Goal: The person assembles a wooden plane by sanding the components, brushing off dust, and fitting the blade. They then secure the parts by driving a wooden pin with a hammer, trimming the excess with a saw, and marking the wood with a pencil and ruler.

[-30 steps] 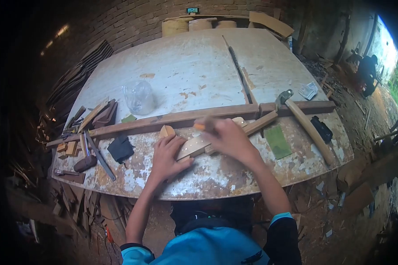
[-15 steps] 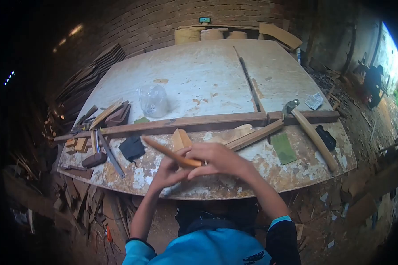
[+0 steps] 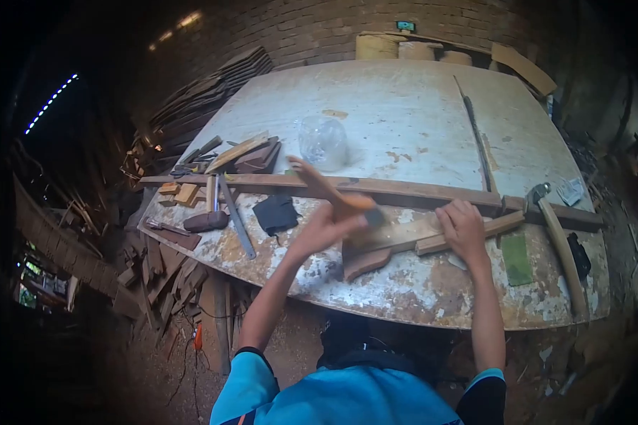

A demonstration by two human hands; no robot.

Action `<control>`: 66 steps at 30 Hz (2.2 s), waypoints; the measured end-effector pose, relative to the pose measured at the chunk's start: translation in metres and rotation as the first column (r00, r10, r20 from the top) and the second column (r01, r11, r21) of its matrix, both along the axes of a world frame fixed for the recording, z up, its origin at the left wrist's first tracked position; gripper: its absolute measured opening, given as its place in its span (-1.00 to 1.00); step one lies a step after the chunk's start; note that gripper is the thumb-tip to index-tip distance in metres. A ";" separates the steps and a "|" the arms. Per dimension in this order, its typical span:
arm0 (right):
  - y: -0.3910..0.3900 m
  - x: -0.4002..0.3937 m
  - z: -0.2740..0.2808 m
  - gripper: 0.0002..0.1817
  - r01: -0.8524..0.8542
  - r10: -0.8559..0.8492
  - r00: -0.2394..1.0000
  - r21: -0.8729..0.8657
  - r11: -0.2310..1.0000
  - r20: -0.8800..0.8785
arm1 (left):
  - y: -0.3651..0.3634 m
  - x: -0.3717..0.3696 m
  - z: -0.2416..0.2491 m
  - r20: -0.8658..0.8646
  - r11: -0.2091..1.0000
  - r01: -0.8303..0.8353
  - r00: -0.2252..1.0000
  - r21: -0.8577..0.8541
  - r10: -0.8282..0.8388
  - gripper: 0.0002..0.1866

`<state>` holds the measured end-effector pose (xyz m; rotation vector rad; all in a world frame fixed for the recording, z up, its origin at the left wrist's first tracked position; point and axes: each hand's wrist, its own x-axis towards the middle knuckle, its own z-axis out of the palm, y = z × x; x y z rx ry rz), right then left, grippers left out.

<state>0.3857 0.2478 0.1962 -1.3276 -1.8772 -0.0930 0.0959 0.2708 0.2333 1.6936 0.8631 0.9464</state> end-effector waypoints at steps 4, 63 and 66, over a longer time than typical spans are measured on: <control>-0.003 -0.002 0.001 -0.81 0.016 -0.016 1.000 -0.038 0.999 -0.002 | 0.050 -0.004 -0.019 -0.266 0.798 0.048 0.953 0.600 0.142 -0.65; -0.089 -0.010 -0.027 -0.57 0.429 -0.412 0.799 -0.063 0.901 -0.438 | -0.038 -0.056 -0.047 -0.567 0.778 0.298 0.819 0.553 0.089 -0.17; -0.110 -0.087 -0.024 -0.71 0.094 -0.233 0.827 -0.283 0.955 -0.512 | -0.036 -0.059 -0.054 -0.579 0.799 0.304 0.813 0.519 0.066 -0.13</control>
